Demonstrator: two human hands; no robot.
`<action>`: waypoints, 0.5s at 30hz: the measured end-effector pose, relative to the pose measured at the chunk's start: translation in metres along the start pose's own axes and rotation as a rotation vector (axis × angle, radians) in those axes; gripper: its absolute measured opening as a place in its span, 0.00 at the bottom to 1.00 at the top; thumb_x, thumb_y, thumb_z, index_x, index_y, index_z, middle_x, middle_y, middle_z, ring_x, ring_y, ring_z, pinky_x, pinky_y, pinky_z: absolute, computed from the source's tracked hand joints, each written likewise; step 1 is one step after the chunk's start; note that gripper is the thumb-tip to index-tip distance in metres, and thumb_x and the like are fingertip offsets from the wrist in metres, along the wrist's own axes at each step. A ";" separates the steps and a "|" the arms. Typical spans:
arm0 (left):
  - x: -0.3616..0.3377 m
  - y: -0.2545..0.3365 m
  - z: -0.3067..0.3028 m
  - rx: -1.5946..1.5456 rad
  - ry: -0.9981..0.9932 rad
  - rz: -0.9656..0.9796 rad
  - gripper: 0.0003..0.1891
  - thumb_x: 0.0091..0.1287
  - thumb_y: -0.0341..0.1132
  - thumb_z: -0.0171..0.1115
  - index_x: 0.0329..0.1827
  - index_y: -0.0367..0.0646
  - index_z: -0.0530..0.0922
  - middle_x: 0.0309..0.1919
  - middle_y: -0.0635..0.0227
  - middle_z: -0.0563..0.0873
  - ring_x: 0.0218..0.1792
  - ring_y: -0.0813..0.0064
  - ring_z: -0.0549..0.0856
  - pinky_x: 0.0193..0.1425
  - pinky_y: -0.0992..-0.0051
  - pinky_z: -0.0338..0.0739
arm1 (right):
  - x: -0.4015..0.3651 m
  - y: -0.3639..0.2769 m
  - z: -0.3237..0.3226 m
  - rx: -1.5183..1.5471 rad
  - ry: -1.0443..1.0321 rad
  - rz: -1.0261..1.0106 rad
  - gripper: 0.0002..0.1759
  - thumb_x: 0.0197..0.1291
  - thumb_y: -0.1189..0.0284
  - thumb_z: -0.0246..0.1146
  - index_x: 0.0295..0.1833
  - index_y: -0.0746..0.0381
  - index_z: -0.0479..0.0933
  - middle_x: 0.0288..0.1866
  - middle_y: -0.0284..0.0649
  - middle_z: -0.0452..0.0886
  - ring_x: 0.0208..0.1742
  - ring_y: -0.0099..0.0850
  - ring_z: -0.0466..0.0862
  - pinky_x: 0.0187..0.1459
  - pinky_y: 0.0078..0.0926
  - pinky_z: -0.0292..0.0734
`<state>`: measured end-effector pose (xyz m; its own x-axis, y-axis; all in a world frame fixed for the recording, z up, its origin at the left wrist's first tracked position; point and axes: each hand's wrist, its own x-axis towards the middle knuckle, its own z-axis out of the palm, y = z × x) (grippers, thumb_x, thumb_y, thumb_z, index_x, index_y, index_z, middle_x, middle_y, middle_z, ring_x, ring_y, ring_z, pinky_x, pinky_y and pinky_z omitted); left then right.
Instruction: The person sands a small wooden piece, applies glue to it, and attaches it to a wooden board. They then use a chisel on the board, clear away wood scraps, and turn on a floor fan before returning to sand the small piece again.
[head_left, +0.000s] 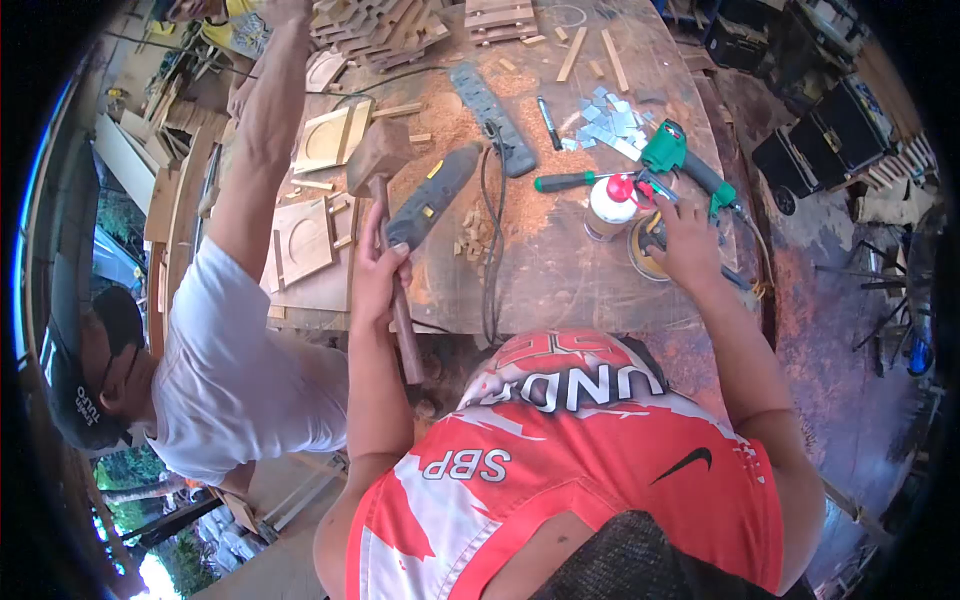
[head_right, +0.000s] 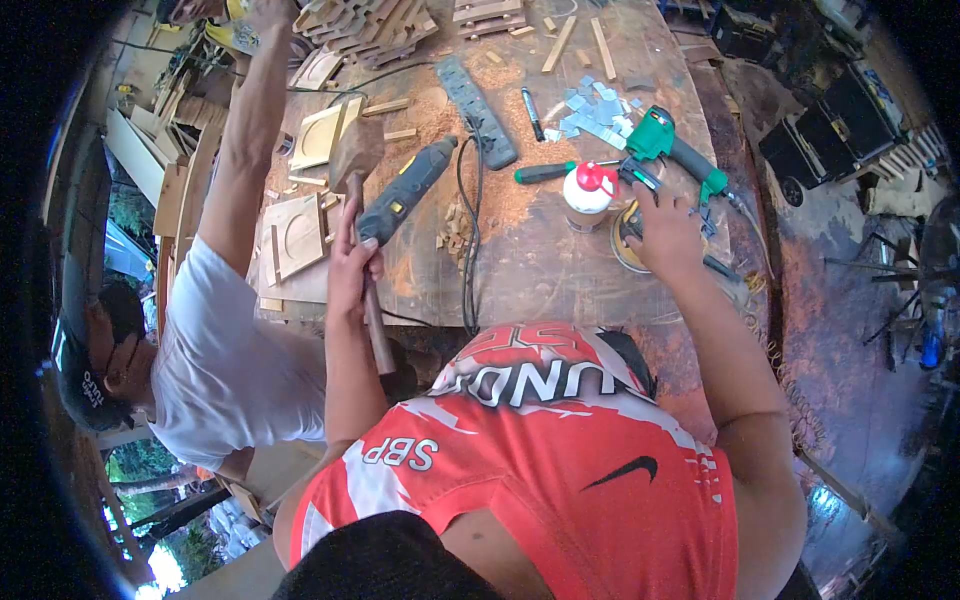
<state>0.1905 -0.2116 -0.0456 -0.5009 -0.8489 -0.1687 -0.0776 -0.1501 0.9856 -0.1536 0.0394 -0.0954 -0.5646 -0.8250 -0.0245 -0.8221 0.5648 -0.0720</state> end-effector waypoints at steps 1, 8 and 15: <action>-0.004 0.006 0.005 0.006 0.004 -0.002 0.40 0.61 0.26 0.57 0.80 0.47 0.56 0.30 0.72 0.76 0.19 0.84 0.71 0.20 0.83 0.66 | 0.001 0.001 -0.001 0.022 -0.002 -0.030 0.46 0.47 0.59 0.77 0.72 0.49 0.63 0.62 0.44 0.71 0.62 0.47 0.74 0.57 0.52 0.74; 0.013 0.007 0.062 -0.581 -0.279 -0.154 0.36 0.67 0.37 0.59 0.79 0.58 0.56 0.39 0.66 0.75 0.19 0.84 0.69 0.20 0.87 0.66 | 0.004 0.012 0.002 0.023 -0.008 -0.101 0.46 0.47 0.59 0.76 0.72 0.50 0.62 0.61 0.44 0.71 0.62 0.47 0.75 0.58 0.52 0.72; 0.102 -0.022 0.192 -0.615 -0.263 -0.047 0.38 0.70 0.29 0.55 0.81 0.53 0.47 0.36 0.65 0.76 0.25 0.81 0.73 0.26 0.83 0.71 | 0.003 0.013 -0.001 0.042 -0.015 -0.118 0.47 0.44 0.62 0.78 0.70 0.49 0.63 0.59 0.44 0.71 0.61 0.46 0.75 0.56 0.49 0.74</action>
<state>-0.0240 -0.1979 -0.0824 -0.7084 -0.6944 -0.1263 0.3624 -0.5114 0.7792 -0.1664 0.0444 -0.0958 -0.4629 -0.8860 -0.0282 -0.8786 0.4628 -0.1174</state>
